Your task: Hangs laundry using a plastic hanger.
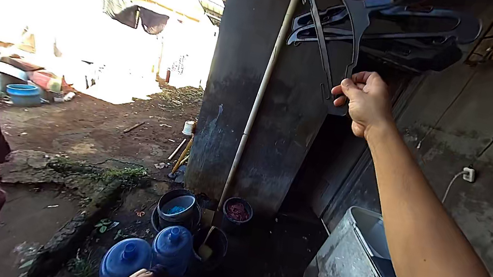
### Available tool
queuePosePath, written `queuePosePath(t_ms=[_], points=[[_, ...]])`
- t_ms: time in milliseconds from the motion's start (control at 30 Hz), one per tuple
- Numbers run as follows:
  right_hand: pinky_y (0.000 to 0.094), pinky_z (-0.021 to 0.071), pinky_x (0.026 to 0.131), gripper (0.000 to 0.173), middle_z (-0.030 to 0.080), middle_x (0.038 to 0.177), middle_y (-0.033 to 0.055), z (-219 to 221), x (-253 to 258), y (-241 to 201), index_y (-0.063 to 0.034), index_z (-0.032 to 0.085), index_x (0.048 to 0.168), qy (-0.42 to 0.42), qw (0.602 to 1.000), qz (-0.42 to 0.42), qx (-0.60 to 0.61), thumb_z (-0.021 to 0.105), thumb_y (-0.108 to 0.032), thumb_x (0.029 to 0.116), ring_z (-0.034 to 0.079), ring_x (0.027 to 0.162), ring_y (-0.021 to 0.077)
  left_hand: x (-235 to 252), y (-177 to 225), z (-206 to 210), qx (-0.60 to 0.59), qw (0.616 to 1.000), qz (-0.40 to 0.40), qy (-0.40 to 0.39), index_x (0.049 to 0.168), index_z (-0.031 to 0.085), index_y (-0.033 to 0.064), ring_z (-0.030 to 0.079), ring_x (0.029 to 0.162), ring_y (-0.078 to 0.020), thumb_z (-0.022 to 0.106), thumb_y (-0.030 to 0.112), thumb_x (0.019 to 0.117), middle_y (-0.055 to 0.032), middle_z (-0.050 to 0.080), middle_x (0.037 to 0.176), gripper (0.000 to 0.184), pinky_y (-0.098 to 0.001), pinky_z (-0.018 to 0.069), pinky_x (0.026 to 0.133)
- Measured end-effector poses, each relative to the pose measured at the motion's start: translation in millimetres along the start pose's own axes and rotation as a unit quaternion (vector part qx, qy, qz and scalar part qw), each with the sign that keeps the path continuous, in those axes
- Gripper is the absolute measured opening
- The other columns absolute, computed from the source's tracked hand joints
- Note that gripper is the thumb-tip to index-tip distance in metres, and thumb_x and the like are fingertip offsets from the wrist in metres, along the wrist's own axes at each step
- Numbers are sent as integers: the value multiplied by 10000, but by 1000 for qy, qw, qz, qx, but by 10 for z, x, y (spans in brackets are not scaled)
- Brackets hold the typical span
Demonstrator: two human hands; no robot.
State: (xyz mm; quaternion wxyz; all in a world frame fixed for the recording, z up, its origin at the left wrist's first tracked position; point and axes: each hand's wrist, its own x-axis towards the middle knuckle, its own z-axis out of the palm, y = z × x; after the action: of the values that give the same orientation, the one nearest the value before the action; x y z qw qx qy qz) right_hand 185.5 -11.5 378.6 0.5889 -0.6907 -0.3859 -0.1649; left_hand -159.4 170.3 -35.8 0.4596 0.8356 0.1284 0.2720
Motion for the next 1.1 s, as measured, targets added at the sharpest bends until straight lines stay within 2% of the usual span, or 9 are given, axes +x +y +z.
queuePosePath(t_ms=[67, 133, 267, 367, 567, 767, 900, 967, 1100], points=[[339, 568, 714, 402, 689, 1059, 60, 48, -450, 273, -148, 436, 1471, -65, 989, 55, 123, 522, -190, 1081, 677, 854, 167, 67, 53, 70, -5, 1000, 24, -6, 1005, 732, 13, 662, 928, -142, 542, 64, 843, -84, 691, 965, 255, -375, 549, 829], [352, 574, 753, 302, 673, 1052, 6, 170, -1123, 567, -200, 554, 1380, -114, 965, 103, 211, 509, -225, 1082, 663, 898, 146, 142, 136, 153, -21, 999, 48, -6, 1016, 743, 50, 656, 950, -94, 551, 54, 826, -37, 695, 984, 270, -330, 553, 846], [465, 643, 831, 150, 729, 966, 121, 570, -2544, 1234, -3, 668, 1097, -101, 880, 164, 434, 554, 18, 1002, 742, 891, 255, 269, 344, 288, -28, 994, 105, -17, 1038, 738, 131, 633, 957, -34, 567, 138, 842, 45, 673, 988, 261, -267, 552, 829], [430, 640, 871, 129, 752, 988, 129, 809, -3454, 1586, 8, 751, 1017, -66, 849, 160, 499, 661, 52, 936, 751, 924, 238, 312, 578, 282, -13, 992, 101, -76, 1058, 715, 93, 620, 961, -65, 572, 125, 856, 5, 646, 1005, 249, -282, 545, 815], [275, 588, 936, 133, 767, 1059, 7, 884, -4317, 1813, -80, 793, 1012, -64, 912, 84, 396, 743, -23, 902, 707, 1030, 93, 308, 902, 379, 0, 986, 99, -134, 1096, 718, 102, 662, 977, -83, 580, 102, 857, 7, 675, 1055, 277, -312, 594, 815], [302, 563, 963, 163, 756, 1038, 52, 624, -4802, 2031, -41, 778, 1007, -162, 981, 61, 85, 649, -138, 983, 695, 1037, 104, 173, 1130, 375, -2, 987, 109, -121, 1098, 726, 142, 679, 998, -90, 666, 177, 873, 27, 706, 1093, 236, -315, 605, 851], [265, 563, 865, 199, 698, 1005, 120, 174, -4798, 2002, -8, 754, 1023, -180, 981, 49, -48, 593, -123, 996, 676, 916, 149, 165, 1143, 267, -135, 952, 90, -261, 1189, 690, 181, 681, 1058, -82, 798, 193, 797, 56, 710, 1149, 406, -296, 604, 895], [246, 552, 850, 199, 684, 988, 133, -11, -4763, 1965, 1, 752, 1023, -198, 976, 49, -74, 593, -115, 995, 663, 894, 153, 177, 1120, 335, -202, 923, 107, -310, 1292, 662, 202, 681, 1105, -97, 836, 317, 854, 43, 716, 1210, 486, -315, 590, 956], [213, 550, 892, 201, 702, 1067, 86, -237, -4734, 1888, -36, 773, 1077, -211, 969, 126, 0, 697, -146, 927, 666, 975, 90, 156, 1122, 678, -178, 946, 160, -216, 1067, 714, 183, 670, 926, -15, 619, 312, 1032, 93, 712, 994, 163, -234, 574, 852]])
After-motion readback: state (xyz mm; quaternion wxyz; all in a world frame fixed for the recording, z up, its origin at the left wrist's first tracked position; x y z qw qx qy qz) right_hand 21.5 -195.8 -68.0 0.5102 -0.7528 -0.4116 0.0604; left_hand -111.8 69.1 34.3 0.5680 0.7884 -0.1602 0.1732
